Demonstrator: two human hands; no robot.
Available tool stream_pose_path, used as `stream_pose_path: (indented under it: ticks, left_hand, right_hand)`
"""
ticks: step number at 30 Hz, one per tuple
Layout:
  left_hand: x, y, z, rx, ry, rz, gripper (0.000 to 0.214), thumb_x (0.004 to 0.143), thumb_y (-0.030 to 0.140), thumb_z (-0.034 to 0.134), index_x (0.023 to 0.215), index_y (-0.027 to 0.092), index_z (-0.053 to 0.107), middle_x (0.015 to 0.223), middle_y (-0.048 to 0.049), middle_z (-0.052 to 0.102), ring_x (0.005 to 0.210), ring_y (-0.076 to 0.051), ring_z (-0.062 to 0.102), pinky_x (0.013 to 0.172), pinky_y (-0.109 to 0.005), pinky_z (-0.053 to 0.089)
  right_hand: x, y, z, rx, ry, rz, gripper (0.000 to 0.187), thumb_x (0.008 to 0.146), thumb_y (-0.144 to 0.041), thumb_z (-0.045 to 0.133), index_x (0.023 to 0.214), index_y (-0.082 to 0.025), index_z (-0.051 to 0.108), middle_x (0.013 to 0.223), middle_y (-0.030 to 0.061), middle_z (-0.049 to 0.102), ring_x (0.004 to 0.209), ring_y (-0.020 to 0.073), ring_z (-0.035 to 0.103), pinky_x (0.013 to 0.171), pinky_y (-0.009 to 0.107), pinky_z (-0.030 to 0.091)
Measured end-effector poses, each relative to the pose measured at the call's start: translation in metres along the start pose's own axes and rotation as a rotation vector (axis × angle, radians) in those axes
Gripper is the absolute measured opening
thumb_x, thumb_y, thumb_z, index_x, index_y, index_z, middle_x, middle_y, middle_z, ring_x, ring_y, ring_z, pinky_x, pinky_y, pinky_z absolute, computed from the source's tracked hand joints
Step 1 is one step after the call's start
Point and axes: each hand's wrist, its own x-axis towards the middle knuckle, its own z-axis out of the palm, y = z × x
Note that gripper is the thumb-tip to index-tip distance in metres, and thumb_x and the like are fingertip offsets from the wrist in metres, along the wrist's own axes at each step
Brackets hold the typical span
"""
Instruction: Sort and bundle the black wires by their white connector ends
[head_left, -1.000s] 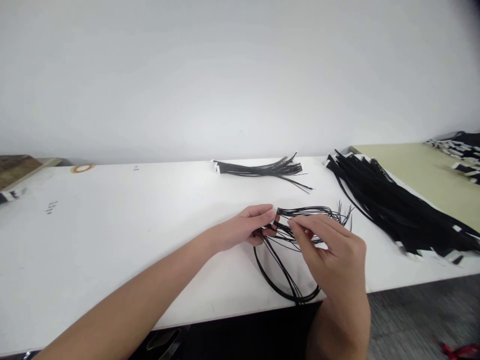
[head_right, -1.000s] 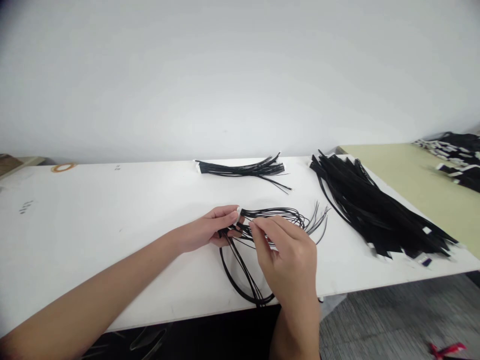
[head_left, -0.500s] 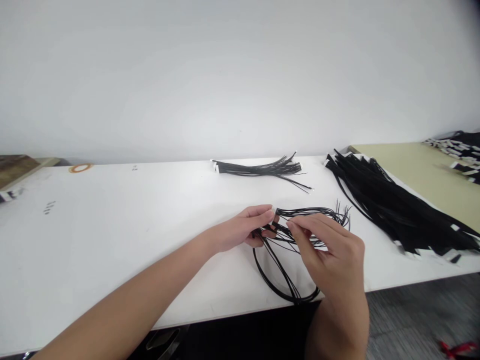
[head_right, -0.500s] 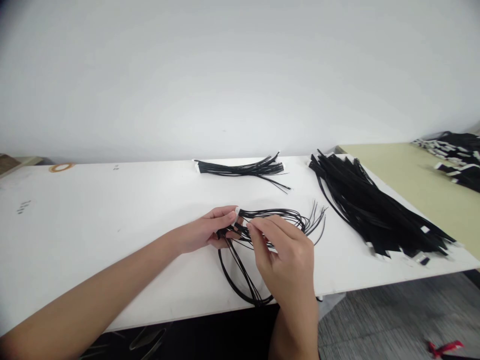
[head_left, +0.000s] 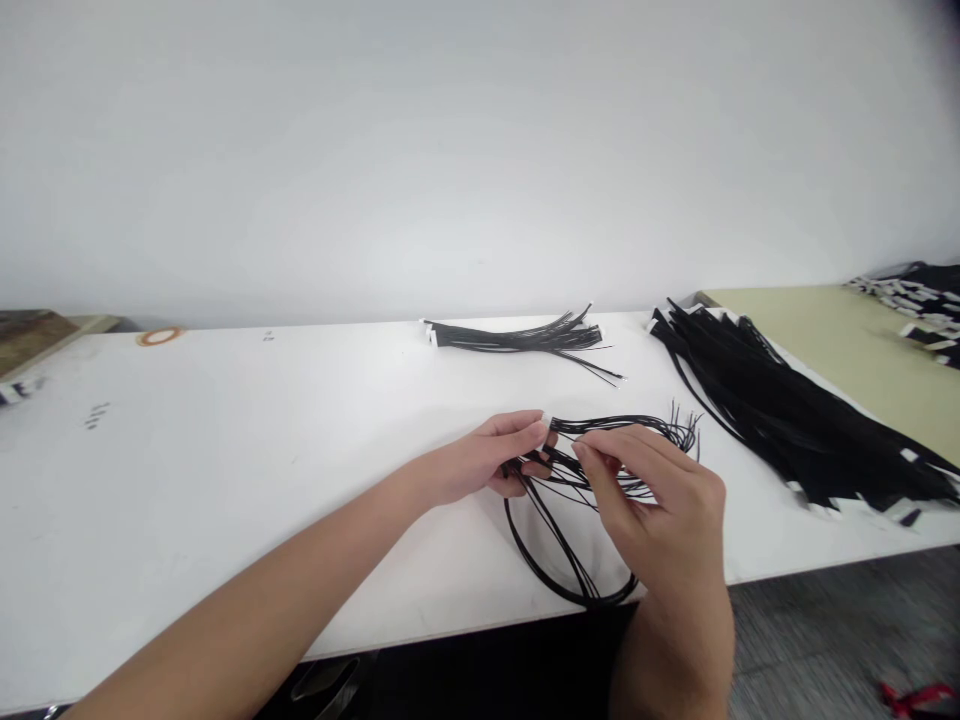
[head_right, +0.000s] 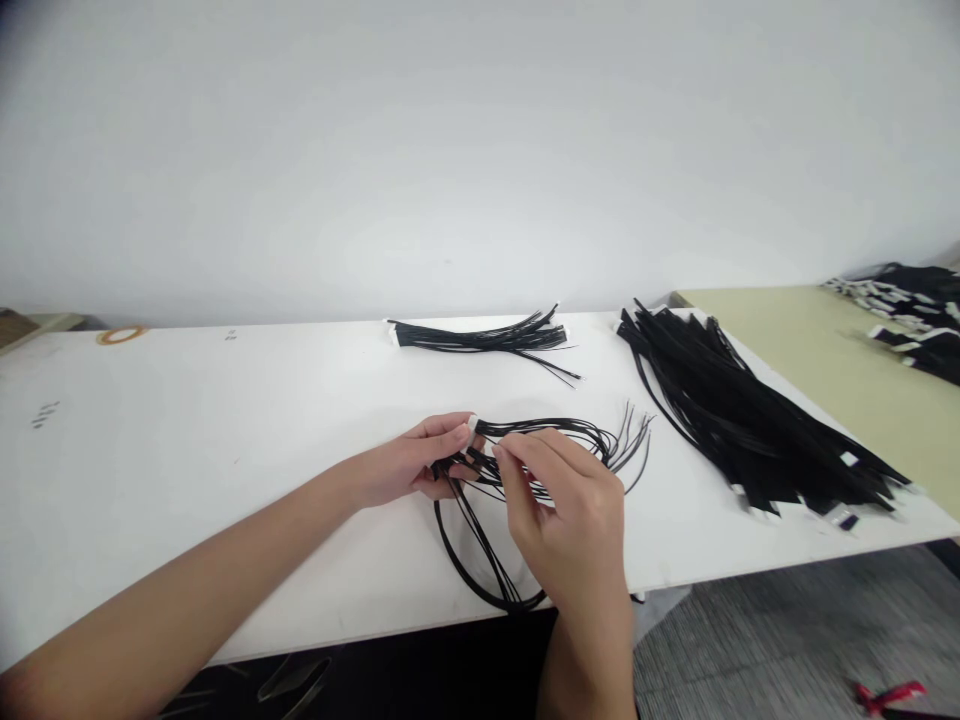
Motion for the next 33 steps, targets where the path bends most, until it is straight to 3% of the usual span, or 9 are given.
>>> stream_pose_path:
  ticks: [33]
  left_hand:
    - [0.0003,-0.0023,-0.0020,-0.073,-0.005,-0.013,0.026,0.083,0.040,0.057,0.081,0.014,0.050,0.076,0.0004,0.036,0.059,-0.004,0.036,0.040,-0.012,0.015]
  right_hand:
    - [0.0017,0.0007,0.0035,0.006,0.016,-0.017,0.012,0.078,-0.006,0.060,0.081,-0.018,0.062,0.073,0.0000,0.062,0.064,0.0099,0.054,0.061,0.023,0.046]
